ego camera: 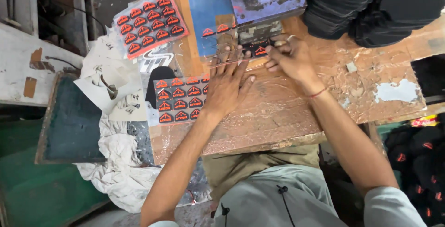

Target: Applying labels onto fabric pieces using a heat press machine.

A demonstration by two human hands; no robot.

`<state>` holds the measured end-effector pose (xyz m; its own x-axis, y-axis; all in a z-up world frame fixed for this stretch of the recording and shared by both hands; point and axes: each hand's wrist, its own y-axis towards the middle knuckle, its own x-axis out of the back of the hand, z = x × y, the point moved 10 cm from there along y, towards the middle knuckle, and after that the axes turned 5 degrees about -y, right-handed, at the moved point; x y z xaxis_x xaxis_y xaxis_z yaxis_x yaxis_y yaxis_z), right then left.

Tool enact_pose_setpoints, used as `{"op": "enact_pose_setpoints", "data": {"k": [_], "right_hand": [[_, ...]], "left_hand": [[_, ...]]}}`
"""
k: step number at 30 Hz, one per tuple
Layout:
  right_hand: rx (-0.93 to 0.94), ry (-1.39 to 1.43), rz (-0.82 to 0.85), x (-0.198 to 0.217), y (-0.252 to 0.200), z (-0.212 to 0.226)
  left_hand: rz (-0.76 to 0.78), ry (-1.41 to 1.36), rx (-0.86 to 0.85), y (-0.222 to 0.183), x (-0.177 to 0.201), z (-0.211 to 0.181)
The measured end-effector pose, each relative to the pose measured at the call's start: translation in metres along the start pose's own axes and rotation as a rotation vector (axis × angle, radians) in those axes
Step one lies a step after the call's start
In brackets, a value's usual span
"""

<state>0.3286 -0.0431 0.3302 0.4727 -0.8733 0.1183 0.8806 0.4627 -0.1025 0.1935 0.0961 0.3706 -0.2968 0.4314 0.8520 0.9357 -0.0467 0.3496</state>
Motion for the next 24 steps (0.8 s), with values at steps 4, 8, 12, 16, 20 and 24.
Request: {"op": "enact_pose_setpoints", "data": {"k": [4, 8, 12, 16, 20, 24], "right_hand": [[0.030, 0.012, -0.034, 0.005, -0.017, 0.000], [0.032, -0.031, -0.040, 0.001, -0.020, 0.009], [0.085, -0.119, -0.067, 0.003, -0.021, 0.013], [0.109, -0.107, -0.031, 0.002, -0.022, 0.013], [0.141, -0.165, -0.031, 0.002, -0.021, 0.013], [0.158, -0.187, -0.027, 0.001, -0.020, 0.012]], "left_hand": [[0.005, -0.030, 0.005, -0.002, 0.004, 0.001], [0.027, -0.041, -0.001, -0.005, 0.007, 0.002], [0.029, -0.129, 0.027, -0.001, 0.015, 0.001], [0.027, -0.144, 0.026, -0.004, 0.013, -0.002], [0.000, -0.116, 0.024, -0.001, 0.016, -0.001], [-0.014, -0.108, 0.020, 0.000, 0.017, -0.001]]}}
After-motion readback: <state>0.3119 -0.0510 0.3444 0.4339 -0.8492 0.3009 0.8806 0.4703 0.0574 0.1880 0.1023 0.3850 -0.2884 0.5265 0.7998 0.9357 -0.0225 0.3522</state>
